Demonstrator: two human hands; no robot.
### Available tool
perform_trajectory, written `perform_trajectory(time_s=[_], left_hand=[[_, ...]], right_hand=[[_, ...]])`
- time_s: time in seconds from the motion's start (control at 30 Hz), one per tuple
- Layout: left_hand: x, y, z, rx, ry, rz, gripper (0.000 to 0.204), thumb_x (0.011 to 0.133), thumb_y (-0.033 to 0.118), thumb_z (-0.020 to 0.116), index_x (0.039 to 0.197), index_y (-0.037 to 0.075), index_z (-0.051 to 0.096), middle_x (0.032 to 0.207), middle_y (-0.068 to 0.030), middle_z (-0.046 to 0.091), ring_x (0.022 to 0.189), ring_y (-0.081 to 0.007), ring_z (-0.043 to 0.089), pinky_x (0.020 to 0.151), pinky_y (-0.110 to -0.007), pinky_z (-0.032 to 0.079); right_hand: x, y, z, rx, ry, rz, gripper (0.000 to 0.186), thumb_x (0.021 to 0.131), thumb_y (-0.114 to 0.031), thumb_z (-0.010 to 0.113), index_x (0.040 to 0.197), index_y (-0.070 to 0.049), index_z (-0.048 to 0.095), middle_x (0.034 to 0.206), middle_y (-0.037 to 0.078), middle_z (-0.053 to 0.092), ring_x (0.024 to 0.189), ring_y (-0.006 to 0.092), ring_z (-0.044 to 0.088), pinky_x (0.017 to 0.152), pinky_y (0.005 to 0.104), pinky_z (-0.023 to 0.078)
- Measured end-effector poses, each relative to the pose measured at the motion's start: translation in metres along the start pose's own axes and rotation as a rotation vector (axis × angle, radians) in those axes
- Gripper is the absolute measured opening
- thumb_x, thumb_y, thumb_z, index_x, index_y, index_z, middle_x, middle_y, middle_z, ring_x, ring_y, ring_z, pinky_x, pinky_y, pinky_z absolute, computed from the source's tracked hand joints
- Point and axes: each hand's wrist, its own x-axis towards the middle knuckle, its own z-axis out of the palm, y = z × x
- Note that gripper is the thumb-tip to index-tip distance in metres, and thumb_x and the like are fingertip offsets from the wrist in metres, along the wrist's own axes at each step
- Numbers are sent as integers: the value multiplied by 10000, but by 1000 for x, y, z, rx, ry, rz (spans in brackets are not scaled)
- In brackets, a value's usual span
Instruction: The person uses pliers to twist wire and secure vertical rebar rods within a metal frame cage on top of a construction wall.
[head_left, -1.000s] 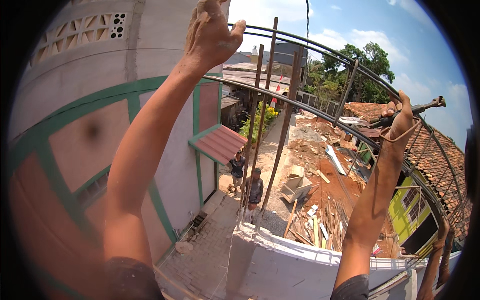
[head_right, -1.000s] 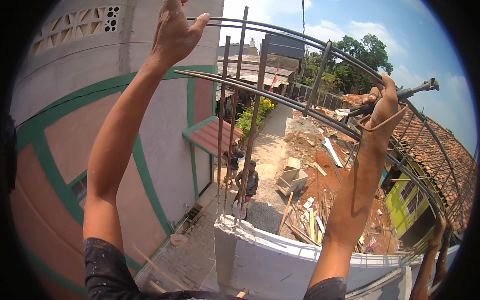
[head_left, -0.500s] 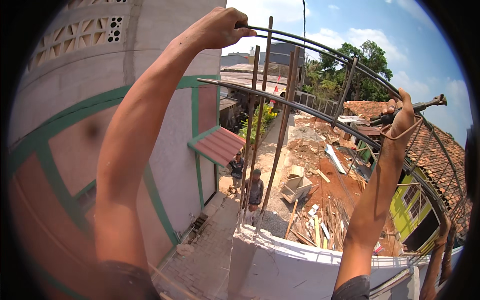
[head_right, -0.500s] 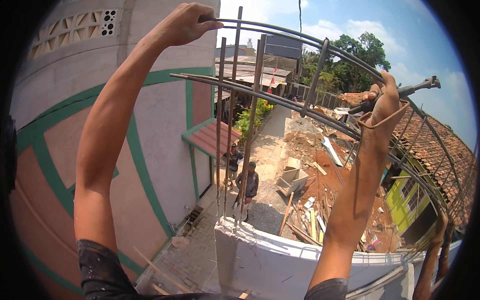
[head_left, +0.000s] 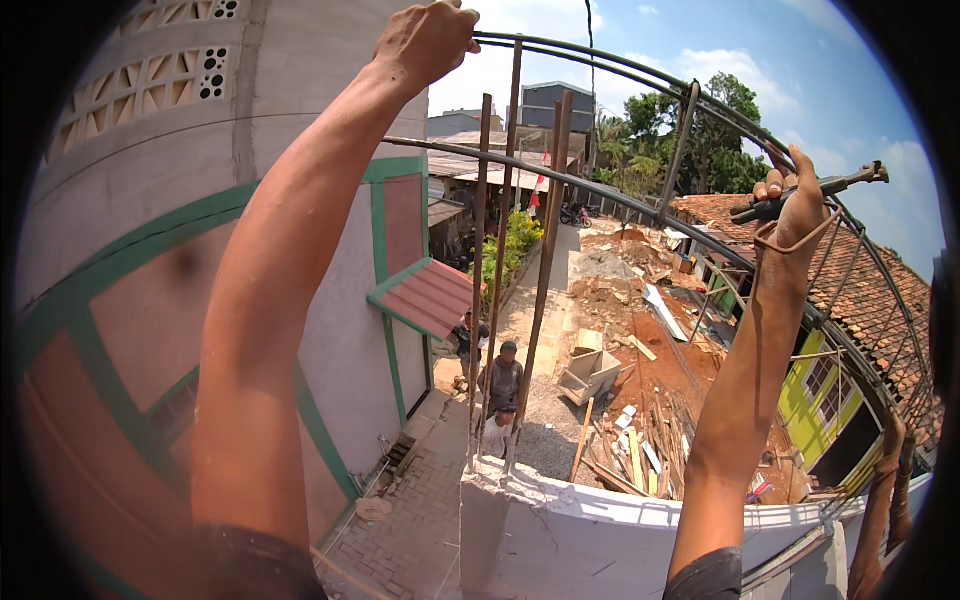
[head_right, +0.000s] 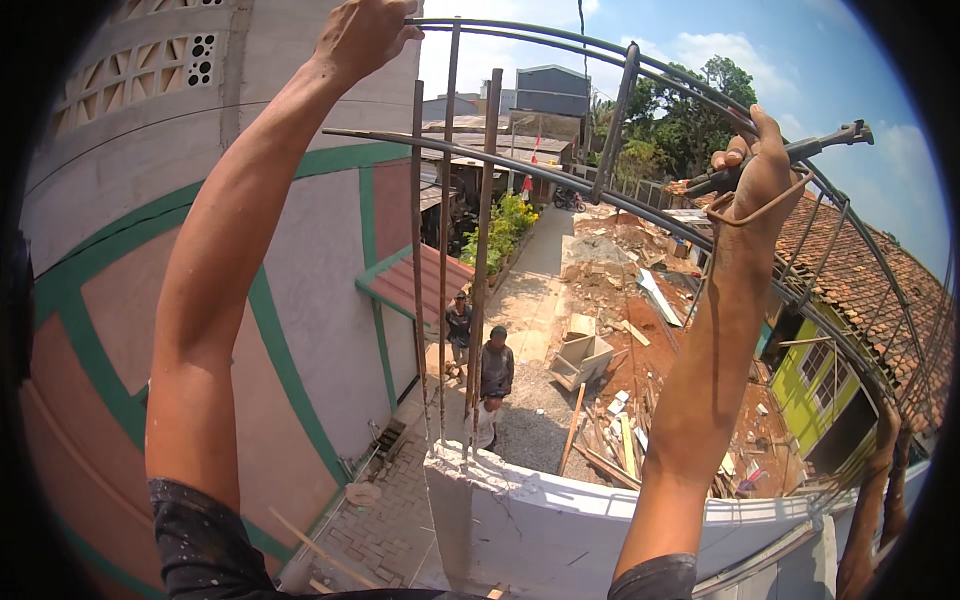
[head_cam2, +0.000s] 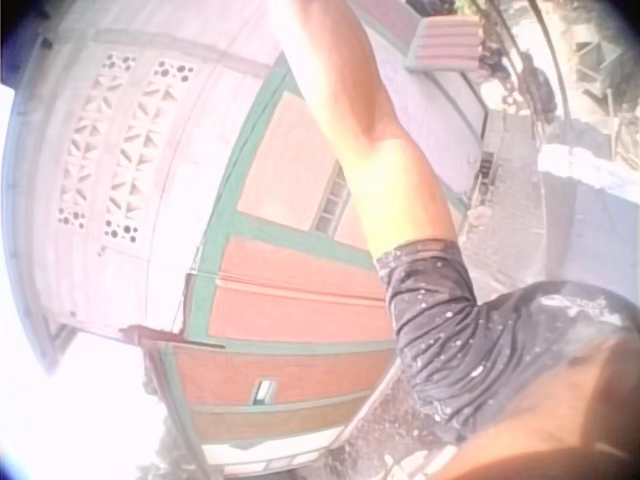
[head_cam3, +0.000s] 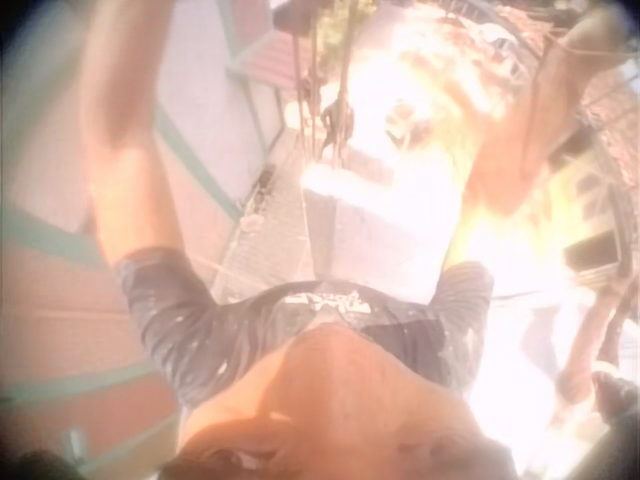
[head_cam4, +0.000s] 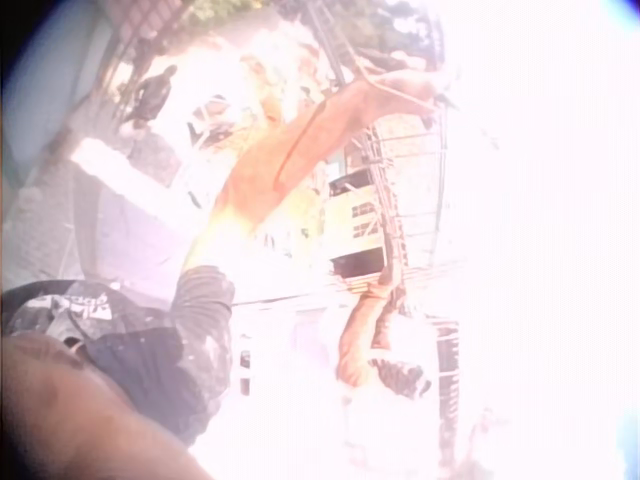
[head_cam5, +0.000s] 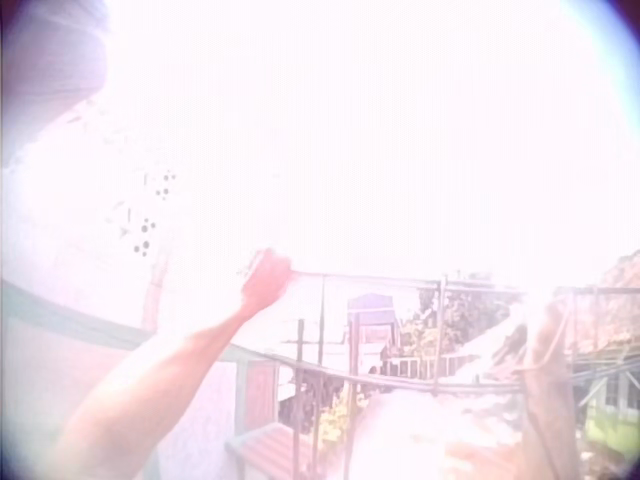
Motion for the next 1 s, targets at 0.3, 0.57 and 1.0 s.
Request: perform_trajectory(time_s=[0.3,0.57,1.0], left_hand=[[17,47,-55,36,-60,-483,254,869,339,622,905,110,724,964,-124,685,984,-326,658,748,-519,565],[20,54,-60,53,-1,-653,302,856,350,613,822,88,759,895,-143,721,932,-348,689,710,-489,591],[44,65,-120,-37,-17,-539,238,888,276,622,922,85,761,1019,-159,700,1043,-356,658,805,-479,568]], right_hand=[[7,-6,0,-72,81,-16,349,931,-203,692,1107,64,554,809,90,564,566,87,449,505,246,414],[1,-7,5,-73,72,-26,335,966,-208,653,1136,62,553,948,131,616,586,70,439,519,243,409],[14,-11,9,-74,19,-149,279,937,-187,675,1023,73,620,638,63,522,508,109,488,492,274,465]])
